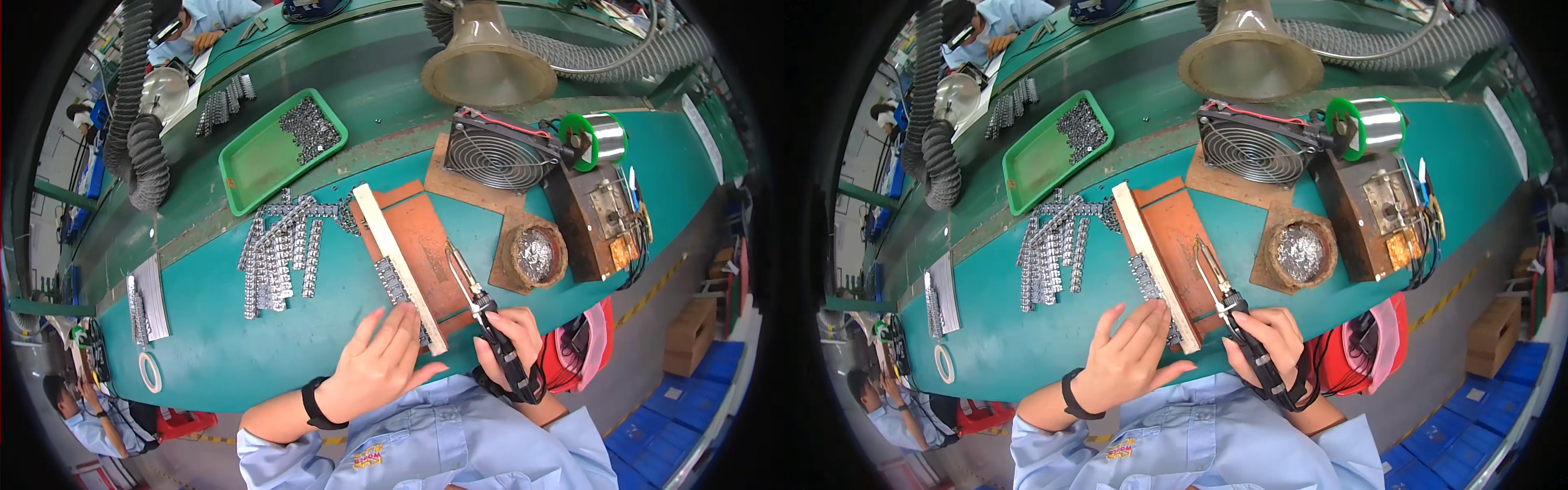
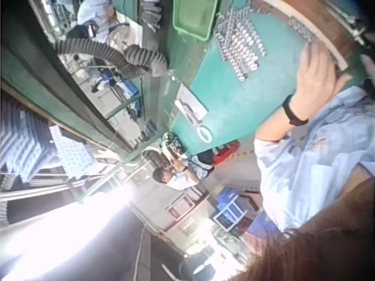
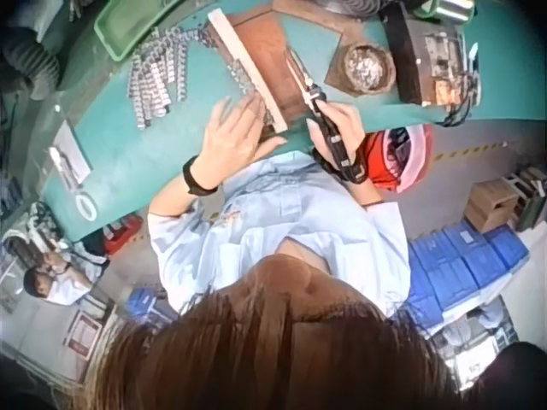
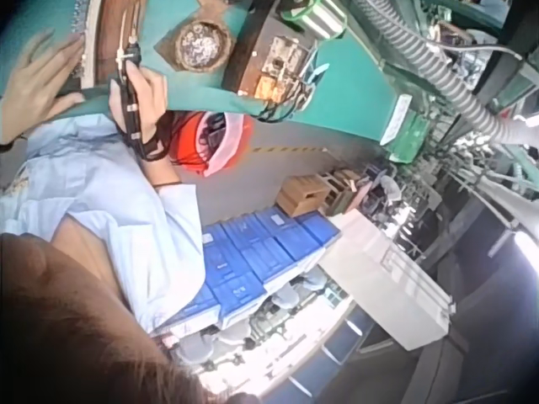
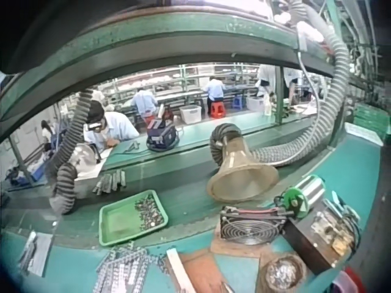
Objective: The person solders electronic components onto a strip mounted on a wooden block using a soldering iron, positioning small parts and handling metal component strips by hand.
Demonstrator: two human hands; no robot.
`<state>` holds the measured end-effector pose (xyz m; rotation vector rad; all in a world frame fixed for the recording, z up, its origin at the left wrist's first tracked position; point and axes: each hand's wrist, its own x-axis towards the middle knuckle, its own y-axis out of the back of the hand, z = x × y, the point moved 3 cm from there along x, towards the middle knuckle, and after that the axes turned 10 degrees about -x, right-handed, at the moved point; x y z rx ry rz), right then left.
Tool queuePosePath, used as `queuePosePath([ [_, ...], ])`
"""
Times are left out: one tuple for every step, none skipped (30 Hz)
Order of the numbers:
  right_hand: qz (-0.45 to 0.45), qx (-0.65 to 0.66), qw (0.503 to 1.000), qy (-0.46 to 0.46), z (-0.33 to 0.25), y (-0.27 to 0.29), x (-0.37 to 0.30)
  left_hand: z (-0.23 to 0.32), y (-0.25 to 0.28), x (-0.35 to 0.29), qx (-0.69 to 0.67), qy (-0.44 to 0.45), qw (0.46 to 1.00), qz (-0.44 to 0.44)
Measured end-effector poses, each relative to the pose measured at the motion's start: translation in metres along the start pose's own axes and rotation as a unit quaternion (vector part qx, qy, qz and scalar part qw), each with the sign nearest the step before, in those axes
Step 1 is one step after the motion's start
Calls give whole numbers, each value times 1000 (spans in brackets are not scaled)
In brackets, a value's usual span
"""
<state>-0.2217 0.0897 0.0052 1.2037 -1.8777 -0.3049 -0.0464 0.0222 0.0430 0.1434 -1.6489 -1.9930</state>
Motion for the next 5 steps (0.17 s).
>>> queuePosePath([
  [-14, 0, 1000, 9, -2, 0, 0, 3, -1, 0, 13, -2, 1000, -11],
  [-10, -2, 1000, 8, -4, 0, -1, 5, 0, 1, 26, -4, 999, -22],
  [-3, -5, 1000, 7, -3, 0, -2, 6, 0, 1, 41, -5, 999, -32],
  [3, -8, 1000, 6, -3, 0, -4, 6, 1, 1, 38, -4, 999, -32],
  [10, -10, 1000, 6, -1, -1, -5, 6, 1, 0, 36, -3, 999, -32],
])
